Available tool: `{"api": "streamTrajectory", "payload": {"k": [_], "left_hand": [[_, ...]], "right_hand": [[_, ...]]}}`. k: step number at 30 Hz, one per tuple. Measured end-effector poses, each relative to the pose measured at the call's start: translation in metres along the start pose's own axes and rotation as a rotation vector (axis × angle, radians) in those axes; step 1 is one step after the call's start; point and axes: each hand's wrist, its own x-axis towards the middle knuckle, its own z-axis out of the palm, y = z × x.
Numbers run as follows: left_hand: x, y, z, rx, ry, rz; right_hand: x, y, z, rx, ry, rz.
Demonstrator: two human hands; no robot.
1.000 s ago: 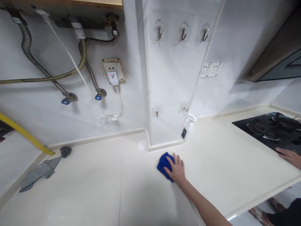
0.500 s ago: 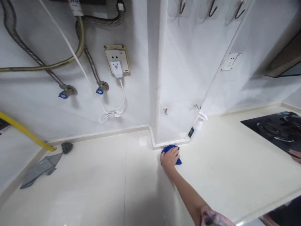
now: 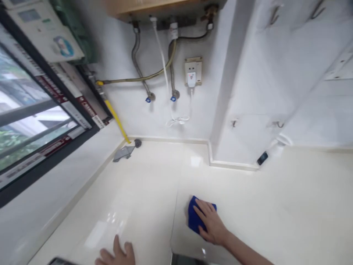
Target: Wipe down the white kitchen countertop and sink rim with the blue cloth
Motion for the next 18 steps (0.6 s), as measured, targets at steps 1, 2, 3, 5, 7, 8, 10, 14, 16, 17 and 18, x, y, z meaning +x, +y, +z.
{"api": "streamTrajectory", "payload": {"k": [1,2,3,5,7,8,10,14,16,17,18], "left_hand": [[-0.002,0.002,-0.004,0.0,-0.007,-0.002],[-0.005,0.004,-0.008,0.003,-0.026,-0.001],[-0.007,0.005,-0.01,0.005,-0.036,-0.006],[-0.011,0.004,-0.01,0.009,-0.058,-0.016],[-0.013,-0.001,-0.007,0.011,-0.077,-0.023],[-0.013,-0.003,-0.004,0.01,-0.085,-0.025],[-0.013,-0.007,0.0,0.007,-0.095,-0.032],[-0.015,-0.012,0.004,0.001,-0.109,-0.041],[-0.017,-0.015,0.005,0.009,-0.127,-0.043],[-0.018,-0.016,0.005,0.015,-0.137,-0.045],[-0.019,-0.017,0.006,0.023,-0.146,-0.047]], "right_hand": [[-0.022,0.01,-0.005,-0.01,-0.017,-0.051],[-0.039,0.022,-0.01,-0.03,-0.025,-0.065],[-0.052,0.034,-0.016,-0.059,-0.014,-0.047],[-0.058,0.054,-0.021,-0.139,0.05,0.056],[-0.043,0.063,-0.016,-0.243,0.156,0.219],[-0.029,0.063,-0.011,-0.302,0.205,0.306],[0.006,0.054,0.002,-0.414,0.263,0.443],[0.086,0.032,0.022,-0.511,0.205,0.426],[0.129,0.025,0.03,-0.507,0.172,0.355],[0.152,0.021,0.034,-0.5,0.164,0.324],[0.175,0.016,0.04,-0.492,0.159,0.301]]}}
